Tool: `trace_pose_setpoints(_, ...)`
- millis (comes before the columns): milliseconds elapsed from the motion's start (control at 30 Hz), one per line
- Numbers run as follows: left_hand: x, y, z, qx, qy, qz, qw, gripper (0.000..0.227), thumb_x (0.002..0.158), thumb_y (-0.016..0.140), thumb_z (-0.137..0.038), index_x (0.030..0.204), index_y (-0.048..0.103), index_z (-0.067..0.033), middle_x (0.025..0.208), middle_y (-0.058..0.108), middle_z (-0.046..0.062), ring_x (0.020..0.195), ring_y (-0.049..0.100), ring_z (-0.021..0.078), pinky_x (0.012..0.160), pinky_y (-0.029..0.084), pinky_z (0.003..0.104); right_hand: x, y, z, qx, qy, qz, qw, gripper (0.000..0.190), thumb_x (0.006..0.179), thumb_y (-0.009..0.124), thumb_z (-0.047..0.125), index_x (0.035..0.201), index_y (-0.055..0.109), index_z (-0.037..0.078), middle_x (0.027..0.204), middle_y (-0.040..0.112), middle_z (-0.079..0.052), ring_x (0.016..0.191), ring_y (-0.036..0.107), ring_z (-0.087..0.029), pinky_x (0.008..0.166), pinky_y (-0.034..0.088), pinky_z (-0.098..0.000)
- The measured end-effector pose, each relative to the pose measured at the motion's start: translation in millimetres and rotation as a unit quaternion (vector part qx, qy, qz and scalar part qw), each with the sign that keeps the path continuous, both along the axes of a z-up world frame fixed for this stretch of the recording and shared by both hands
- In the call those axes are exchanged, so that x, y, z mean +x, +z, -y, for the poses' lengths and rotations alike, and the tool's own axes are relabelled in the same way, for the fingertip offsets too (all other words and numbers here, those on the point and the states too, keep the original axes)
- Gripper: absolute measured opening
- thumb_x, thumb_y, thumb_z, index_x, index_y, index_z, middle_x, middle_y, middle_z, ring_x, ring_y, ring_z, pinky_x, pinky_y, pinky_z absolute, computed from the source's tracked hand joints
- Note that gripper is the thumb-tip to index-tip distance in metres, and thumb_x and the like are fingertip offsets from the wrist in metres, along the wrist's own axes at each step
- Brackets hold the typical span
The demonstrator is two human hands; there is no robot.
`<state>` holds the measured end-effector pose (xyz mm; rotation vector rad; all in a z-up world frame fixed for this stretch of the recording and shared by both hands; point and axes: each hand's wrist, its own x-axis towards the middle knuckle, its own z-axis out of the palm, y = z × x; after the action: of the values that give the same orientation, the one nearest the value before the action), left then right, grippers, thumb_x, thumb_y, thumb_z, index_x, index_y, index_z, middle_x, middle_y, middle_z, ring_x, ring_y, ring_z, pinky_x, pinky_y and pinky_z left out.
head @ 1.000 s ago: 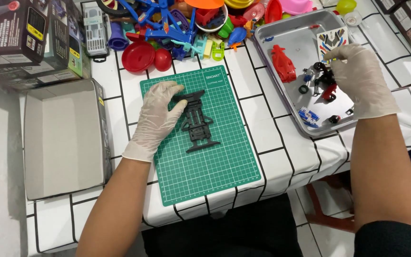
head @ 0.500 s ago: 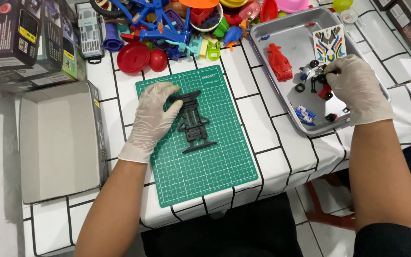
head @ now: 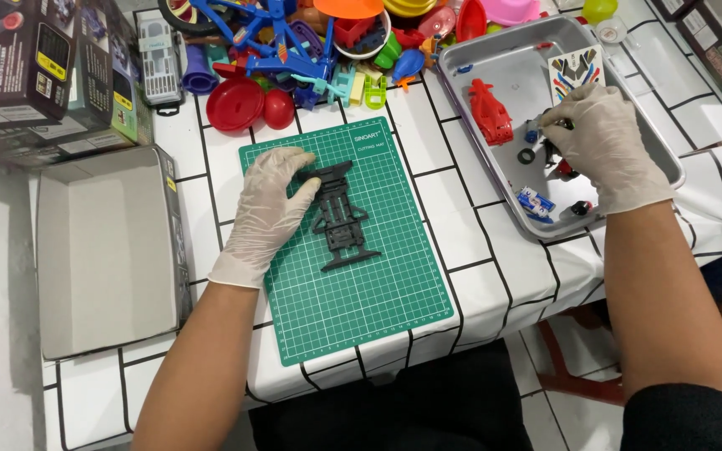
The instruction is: The person assembles a toy vehicle chassis on a green cutting mat. They attach wheels to the black frame, then add a red body part and a small black component, using their hands to fit the pieces together.
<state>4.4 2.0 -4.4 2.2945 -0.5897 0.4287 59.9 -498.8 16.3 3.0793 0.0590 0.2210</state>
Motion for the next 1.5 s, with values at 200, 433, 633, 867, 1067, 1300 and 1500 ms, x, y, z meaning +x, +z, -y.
trace_pose_setpoints(200,0,2,0,-0.001,-0.003,0.007,1.0,0.034,0.095,0.07,-0.02,0.126,0.066,-0.008,0.126,0.065,0.013,0.124,0.054,0.0337,0.109,0.038,0.051,7,1,1,0.048,0.026,0.014,0.998,0.038,0.091,0.059,0.005,0.113,0.083,0.024,0.125,0.069,-0.011,0.113,0.058,-0.035,0.094,0.051,-0.0437)
trace_pose_setpoints(433,2,0,-1,0.001,-0.003,-0.004,1.0,0.034,0.095,0.068,-0.022,0.127,0.066,-0.0089,0.127,0.065,0.012,0.126,0.054,0.0326,0.109,0.037,0.051,-8,32,-35,0.082,-0.076,-0.083,0.99,0.018,0.093,0.079,0.03,0.109,0.082,0.025,0.13,0.059,-0.014,0.12,0.05,-0.034,0.098,0.047,-0.0477)
trace_pose_setpoints(633,1,1,-1,0.0,-0.003,0.006,1.0,0.034,0.095,0.07,-0.02,0.126,0.066,-0.0072,0.126,0.065,0.013,0.123,0.056,0.0328,0.108,0.039,0.05,9,0,-14,0.012,0.001,-0.007,1.0,0.031,0.087,0.08,0.033,0.117,0.079,0.026,0.129,0.063,-0.011,0.11,0.054,-0.036,0.095,0.044,-0.0451)
trace_pose_setpoints(867,1,0,-1,-0.003,-0.001,0.008,1.0,0.034,0.094,0.07,-0.02,0.126,0.067,-0.0077,0.126,0.065,0.012,0.124,0.056,0.0321,0.109,0.038,0.05,13,-3,-17,-0.016,0.023,-0.025,0.999,0.029,0.088,0.077,0.032,0.117,0.08,0.029,0.134,0.065,-0.008,0.124,0.054,-0.03,0.099,0.041,-0.0473)
trace_pose_setpoints(1067,1,0,-2,0.005,-0.004,0.003,1.0,0.035,0.096,0.068,-0.022,0.127,0.066,-0.007,0.126,0.065,0.013,0.124,0.055,0.0325,0.109,0.038,0.05,12,-11,-12,-0.019,0.098,0.065,0.993,0.008,0.094,0.078,0.03,0.099,0.083,0.027,0.119,0.074,0.0,0.114,0.063,-0.029,0.098,0.045,-0.0459)
trace_pose_setpoints(1300,1,0,-2,0.008,-0.006,0.003,1.0,0.034,0.096,0.067,-0.024,0.126,0.067,-0.0068,0.126,0.066,0.013,0.123,0.055,0.0327,0.108,0.038,0.05,7,1,-25,0.018,0.064,0.021,0.998,0.012,0.095,0.068,0.022,0.095,0.08,0.022,0.118,0.073,-0.002,0.114,0.062,-0.03,0.1,0.043,-0.0477)
trace_pose_setpoints(1500,0,3,-2,0.004,-0.007,-0.001,1.0,0.034,0.096,0.066,-0.023,0.126,0.067,-0.0062,0.125,0.066,0.013,0.123,0.055,0.0325,0.109,0.038,0.049,8,0,-16,0.048,0.083,0.009,0.995,0.01,0.095,0.071,0.023,0.099,0.081,0.021,0.119,0.071,-0.001,0.117,0.059,-0.028,0.104,0.039,-0.0477)
